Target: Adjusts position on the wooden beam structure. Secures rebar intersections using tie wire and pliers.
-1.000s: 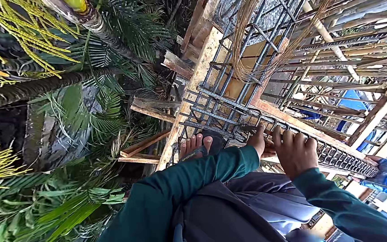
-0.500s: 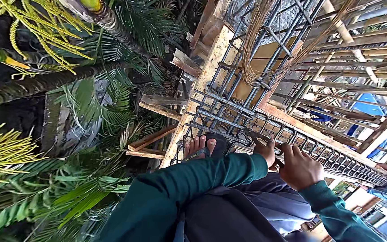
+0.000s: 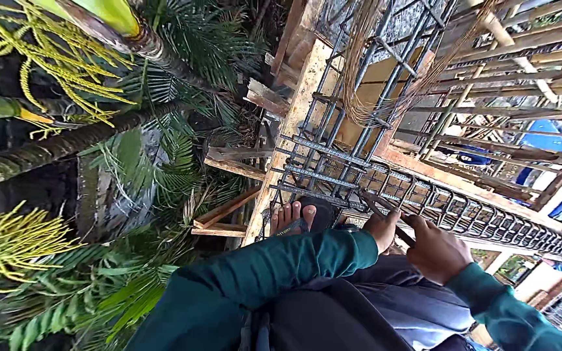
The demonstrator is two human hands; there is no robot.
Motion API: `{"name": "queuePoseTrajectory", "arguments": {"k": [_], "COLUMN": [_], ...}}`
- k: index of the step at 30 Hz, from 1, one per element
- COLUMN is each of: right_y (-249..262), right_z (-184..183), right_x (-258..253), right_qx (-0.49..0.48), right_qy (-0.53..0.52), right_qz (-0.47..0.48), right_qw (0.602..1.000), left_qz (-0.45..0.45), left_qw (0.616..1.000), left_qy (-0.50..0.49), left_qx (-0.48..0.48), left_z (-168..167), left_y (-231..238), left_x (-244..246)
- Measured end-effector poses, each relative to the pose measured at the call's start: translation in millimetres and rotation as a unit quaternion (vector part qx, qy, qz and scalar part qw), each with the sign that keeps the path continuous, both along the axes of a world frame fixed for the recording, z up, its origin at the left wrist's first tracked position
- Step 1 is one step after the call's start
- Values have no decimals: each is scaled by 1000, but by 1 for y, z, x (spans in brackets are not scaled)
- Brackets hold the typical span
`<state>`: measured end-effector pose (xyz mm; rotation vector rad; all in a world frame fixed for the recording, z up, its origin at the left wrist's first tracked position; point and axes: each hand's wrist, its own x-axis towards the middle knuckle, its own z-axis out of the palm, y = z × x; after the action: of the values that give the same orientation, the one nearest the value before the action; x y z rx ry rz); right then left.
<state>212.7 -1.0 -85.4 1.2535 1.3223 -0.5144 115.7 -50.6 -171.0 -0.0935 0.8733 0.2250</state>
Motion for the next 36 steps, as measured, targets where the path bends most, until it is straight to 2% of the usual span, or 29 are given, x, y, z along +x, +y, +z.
{"name": "queuePoseTrajectory", "arguments": {"k": [2,6,11,12,14,15,16,17,18,19,20,21,22,23,24,25,27,28,29,31,33,34,36], "right_y": [0,3,14,9,-8,-22,-37,-49,-59,-66,-67,-63,-57,-51,-49,-49,-62,-70,-75,-67,-50,-45,-45], "right_z": [-10,-21,-21,-17,-14,-14,-17,-22,-27,-29,-29,-25,-18,-11,-2,9,18,14,7,-1,2,2,-3], "right_x": [24,43,56,44,21,20,25,32,39,41,39,34,26,19,11,0,-19,-21,-22,-31,-38,-33,-5], "right_qx": [-3,15,74,62,8,-10,-24,-50,-84,-106,-104,-73,-27,18,47,65,109,139,145,80,18,5,3], "right_qy": [19,63,114,85,44,77,135,187,213,220,215,199,174,149,131,119,94,80,49,-22,-12,24,118], "right_qz": [-14,4,105,72,-106,-246,-423,-595,-707,-756,-759,-721,-636,-508,-360,-227,-16,62,102,42,-104,-197,-370], "right_qw": [1000,998,985,992,993,966,895,780,669,607,606,660,751,848,922,964,989,985,983,996,994,980,922], "left_qz": [-33,-54,-29,-29,-29,-27,-20,-20,-32,-46,-57,-64,-65,-60,-49,-34,-11,-12,-19,-32,-22,-13,-5], "left_qw": [999,998,998,998,998,999,999,999,998,997,996,995,996,997,998,998,997,996,996,996,996,996,997], "left_qy": [-30,-28,-34,-36,-32,-19,-5,18,38,53,63,64,59,50,42,38,29,33,41,50,62,75,71], "left_qx": [16,23,36,43,39,36,30,28,32,32,33,31,22,9,-10,-30,-68,-77,-78,-74,-67,-49,-1], "left_z": [-7,-17,-21,-20,-18,-16,-16,-16,-15,-14,-14,-14,-13,-12,-10,-7,-2,-1,-2,-4,0,4,12], "left_y": [-2,3,8,8,-1,-12,-20,-23,-24,-25,-25,-24,-21,-17,-14,-11,-5,-3,-3,-4,-4,-5,-4], "left_x": [9,22,27,23,14,11,6,1,-3,-5,-7,-7,-7,-7,-7,-5,-3,-1,1,-2,-12,-16,-19]}}
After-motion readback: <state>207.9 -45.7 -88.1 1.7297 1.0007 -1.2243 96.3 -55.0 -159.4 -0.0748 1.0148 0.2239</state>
